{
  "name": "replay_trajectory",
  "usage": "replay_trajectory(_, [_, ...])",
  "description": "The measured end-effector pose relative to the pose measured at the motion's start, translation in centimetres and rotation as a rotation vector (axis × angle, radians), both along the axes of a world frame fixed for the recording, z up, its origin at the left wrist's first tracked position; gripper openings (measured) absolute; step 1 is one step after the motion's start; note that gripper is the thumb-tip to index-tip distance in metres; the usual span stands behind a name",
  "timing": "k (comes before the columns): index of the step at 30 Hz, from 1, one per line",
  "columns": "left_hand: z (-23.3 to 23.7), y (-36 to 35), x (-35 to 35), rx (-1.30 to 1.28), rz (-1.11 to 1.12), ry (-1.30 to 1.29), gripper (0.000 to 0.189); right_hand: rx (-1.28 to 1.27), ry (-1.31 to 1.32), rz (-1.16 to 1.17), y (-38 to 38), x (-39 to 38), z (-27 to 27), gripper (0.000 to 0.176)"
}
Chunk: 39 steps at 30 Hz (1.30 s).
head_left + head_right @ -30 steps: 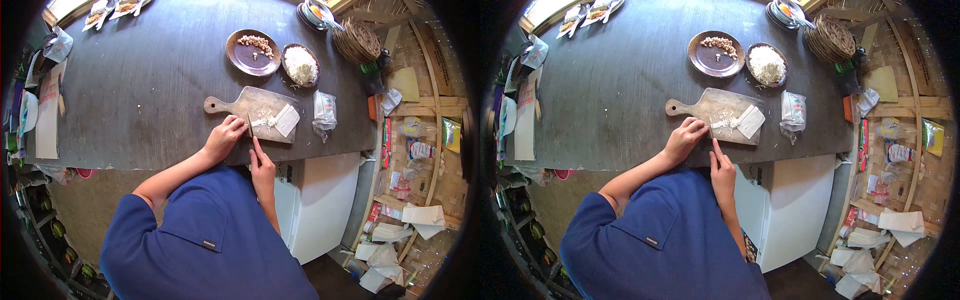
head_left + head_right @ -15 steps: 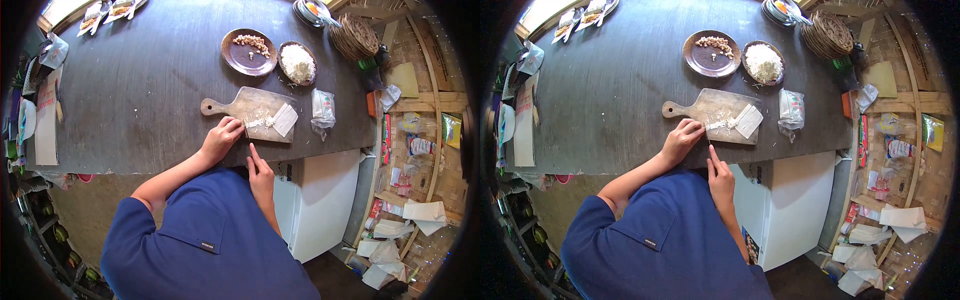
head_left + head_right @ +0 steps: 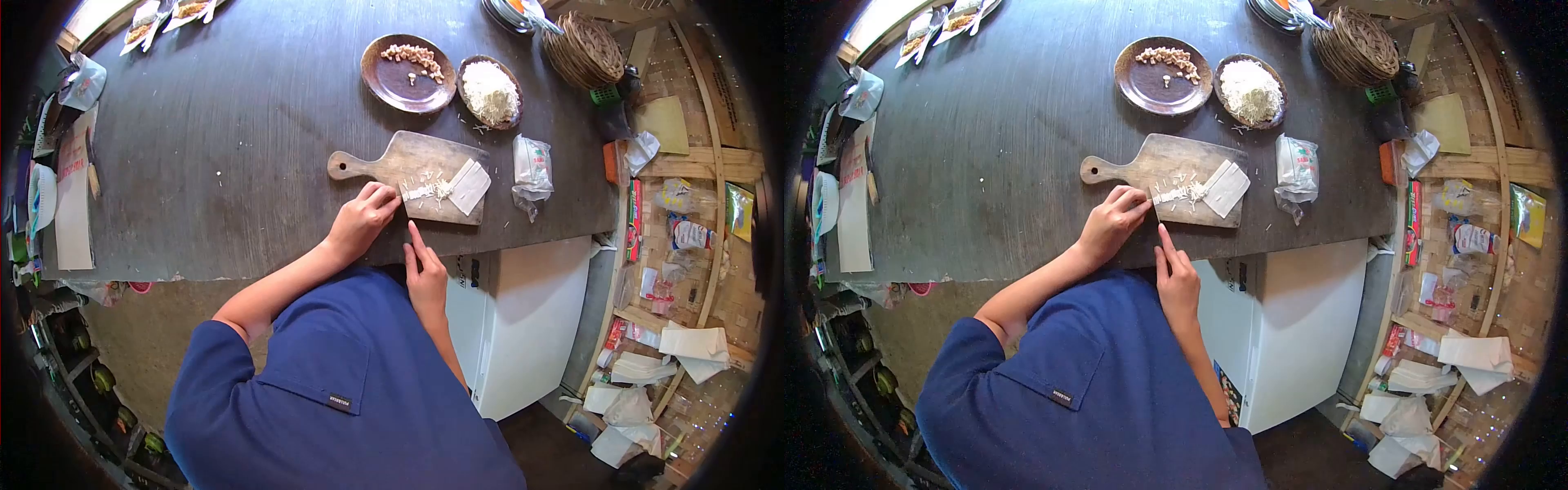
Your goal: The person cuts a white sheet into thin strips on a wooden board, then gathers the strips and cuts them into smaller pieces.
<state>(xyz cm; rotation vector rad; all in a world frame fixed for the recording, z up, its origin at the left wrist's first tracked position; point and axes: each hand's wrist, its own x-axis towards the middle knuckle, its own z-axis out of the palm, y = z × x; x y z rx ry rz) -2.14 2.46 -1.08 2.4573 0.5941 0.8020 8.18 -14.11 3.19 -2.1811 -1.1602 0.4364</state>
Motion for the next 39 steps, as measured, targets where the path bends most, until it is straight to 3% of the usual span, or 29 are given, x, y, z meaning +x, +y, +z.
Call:
replay_trajectory(5, [-0.2, 0.0, -0.1, 0.037, 0.017, -0.015, 0.027, 0.007, 0.067, -0.003, 1.0, 0.3, 1.2, 0.048])
replay_trajectory(7, [-0.3, 0.2, -0.2, 0.041, 0.011, -0.037, 0.027, -0.123, 0.053, -0.006, 0.2, -0.1, 2.1, 0.046])
replay_trajectory(15, [-0.2, 0.3, -0.1, 0.025, 0.002, -0.013, 0.028, 0.043, 0.145, -0.018, 1.1, 1.0, 0.5, 0.048])
replay_trajectory(17, [0.0, 0.8, -0.2, 0.045, 0.005, -0.021, 0.026, -0.088, 0.146, -0.021, 0.5, 0.5, 2.0, 0.046])
replay_trajectory(23, [-0.3, 0.2, -0.2, 0.057, 0.002, 0.019, 0.023, -0.109, 0.089, -0.027, 0.8, 0.0, 0.5, 0.045])
replay_trajectory(25, [-0.3, 0.3, -0.1, 0.048, 0.004, 0.022, 0.024, 0.083, 0.146, 0.008, 1.5, 0.5, -0.1, 0.048])
replay_trajectory(33, [-0.5, 0.3, -0.2, 0.013, 0.006, -0.031, 0.022, -0.008, 0.010, -0.002, 0.4, -0.2, -0.3, 0.047])
replay_trajectory(37, [0.0, -0.1, -0.4, -0.048, 0.013, -0.021, 0.025, 0.064, 0.089, 0.011, 1.3, 0.4, 0.2, 0.047])
replay_trajectory(39, [0.0, 0.1, -0.5, -0.053, 0.003, -0.029, 0.026, -0.020, 0.081, -0.009, 0.5, 0.0, 0.9, 0.047])
